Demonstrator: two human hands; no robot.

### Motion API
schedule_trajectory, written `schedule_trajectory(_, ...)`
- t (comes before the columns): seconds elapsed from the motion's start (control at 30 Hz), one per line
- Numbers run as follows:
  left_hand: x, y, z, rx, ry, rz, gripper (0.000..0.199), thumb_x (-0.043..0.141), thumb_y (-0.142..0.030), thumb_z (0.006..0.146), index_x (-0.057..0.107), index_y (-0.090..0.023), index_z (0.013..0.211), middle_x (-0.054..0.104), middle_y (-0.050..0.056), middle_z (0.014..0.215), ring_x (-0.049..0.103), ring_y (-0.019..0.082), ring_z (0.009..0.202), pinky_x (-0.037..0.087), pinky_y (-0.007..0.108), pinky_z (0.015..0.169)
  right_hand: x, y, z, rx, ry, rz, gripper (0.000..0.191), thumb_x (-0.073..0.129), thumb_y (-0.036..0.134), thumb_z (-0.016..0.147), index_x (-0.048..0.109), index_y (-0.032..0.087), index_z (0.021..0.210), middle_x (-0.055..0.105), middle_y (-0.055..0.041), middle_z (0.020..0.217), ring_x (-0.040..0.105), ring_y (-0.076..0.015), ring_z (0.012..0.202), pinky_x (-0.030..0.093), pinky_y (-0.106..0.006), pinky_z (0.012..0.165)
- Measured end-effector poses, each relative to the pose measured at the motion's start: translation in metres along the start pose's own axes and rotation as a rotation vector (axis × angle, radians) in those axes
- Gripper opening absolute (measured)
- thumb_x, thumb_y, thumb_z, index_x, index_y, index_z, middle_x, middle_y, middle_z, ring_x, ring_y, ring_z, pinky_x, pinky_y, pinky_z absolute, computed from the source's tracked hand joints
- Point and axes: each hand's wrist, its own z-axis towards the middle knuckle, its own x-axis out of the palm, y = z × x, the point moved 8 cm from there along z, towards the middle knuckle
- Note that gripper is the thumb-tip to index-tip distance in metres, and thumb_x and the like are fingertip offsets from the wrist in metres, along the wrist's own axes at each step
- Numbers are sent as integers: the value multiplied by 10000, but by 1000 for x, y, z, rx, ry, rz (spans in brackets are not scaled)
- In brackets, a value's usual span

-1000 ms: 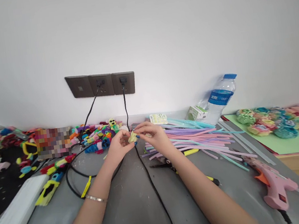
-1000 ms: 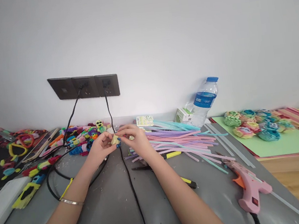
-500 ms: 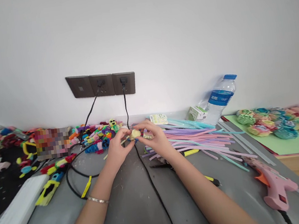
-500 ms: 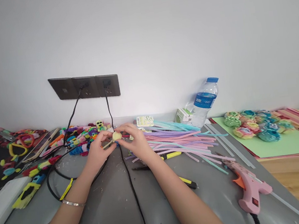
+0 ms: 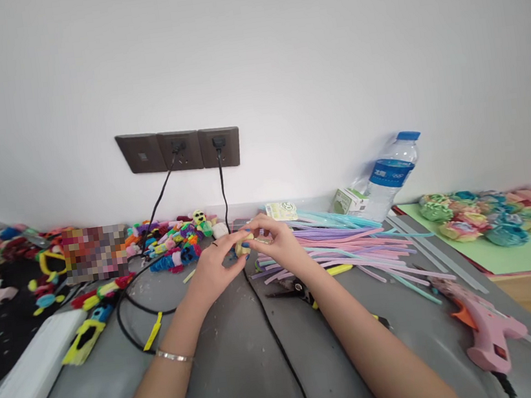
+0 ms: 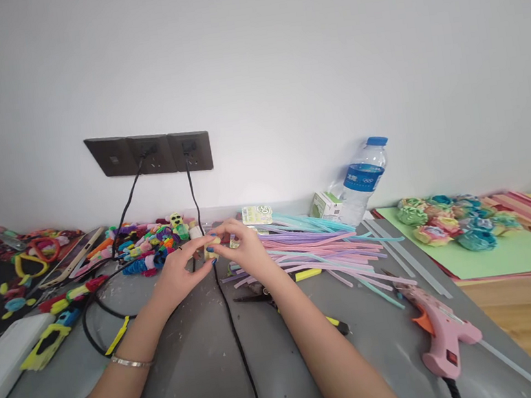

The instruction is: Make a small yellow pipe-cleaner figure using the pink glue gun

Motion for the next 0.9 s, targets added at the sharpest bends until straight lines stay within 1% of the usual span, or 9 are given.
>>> schedule_trajectory(0.07,0,2,1,-18,-12,-16,356,647,-197,786,685,-264,1134,711,53,1115,654,207,893,499,307,843,1,-3,0,18,8,8,224,708,381,811,704,210,956,658,-53,910,561,-180,796,422,-312,689)
schedule_trajectory(0.17,-2,8,2,-61,-52,-88,360,648,-217,787,667,-236,1146,704,57,1088,644,189,846,506,287,777,0,-9,0,90,7,73,299,694,401,820,702,205,1046,675,-53,925,570,-176,800,440,-311,698)
schedule_trajectory(0.23,-4,11,2,-79,-83,-167,359,645,-233,793,653,-222,1151,686,70,1125,648,197,902,509,283,785,0,-12,-1,145,17,157,341,667,434,835,696,204,1086,685,-63,947,595,-187,837,465,-318,720)
schedule_trajectory(0.3,-6,12,3,-84,-110,-232,344,645,-243,794,650,-212,1137,668,82,1165,647,210,974,510,290,826,0,-15,-2,187,29,237,350,655,458,838,702,206,1077,696,-74,988,619,-202,897,487,-328,760)
schedule_trajectory(0.37,-7,12,3,-86,-117,-263,333,649,-246,792,650,-206,1123,660,87,1178,644,216,999,508,295,845,1,-16,-2,210,36,289,349,674,466,821,711,208,1053,704,-77,1012,630,-213,941,497,-338,797)
schedule_trajectory(0.5,-5,10,2,-78,-73,-236,331,646,-234,798,654,-213,1128,668,82,1147,642,205,944,504,286,789,2,-14,-2,220,38,329,356,700,483,800,721,212,1030,713,-78,1022,638,-224,965,506,-352,818)
schedule_trajectory(0.63,-1,8,2,-65,-23,-207,330,637,-229,812,663,-214,1140,679,82,1117,629,198,895,501,289,762,2,-12,-2,224,53,330,335,707,478,801,725,218,1010,703,-73,1030,632,-217,951,514,-345,796)
schedule_trajectory(0.8,0,6,2,-49,-15,-242,335,649,-225,809,670,-206,1143,688,84,1092,633,199,896,507,285,764,4,-11,-3,225,91,335,317,699,481,811,695,218,987,680,-57,974,618,-194,865,506,-327,741)
schedule_trajectory(0.9,0,6,2,-34,-17,-251,333,653,-221,811,674,-196,1143,695,85,1084,640,192,894,515,281,773,5,-11,-4,227,113,352,320,700,480,810,665,216,987,663,-49,942,603,-187,858,498,-314,737)
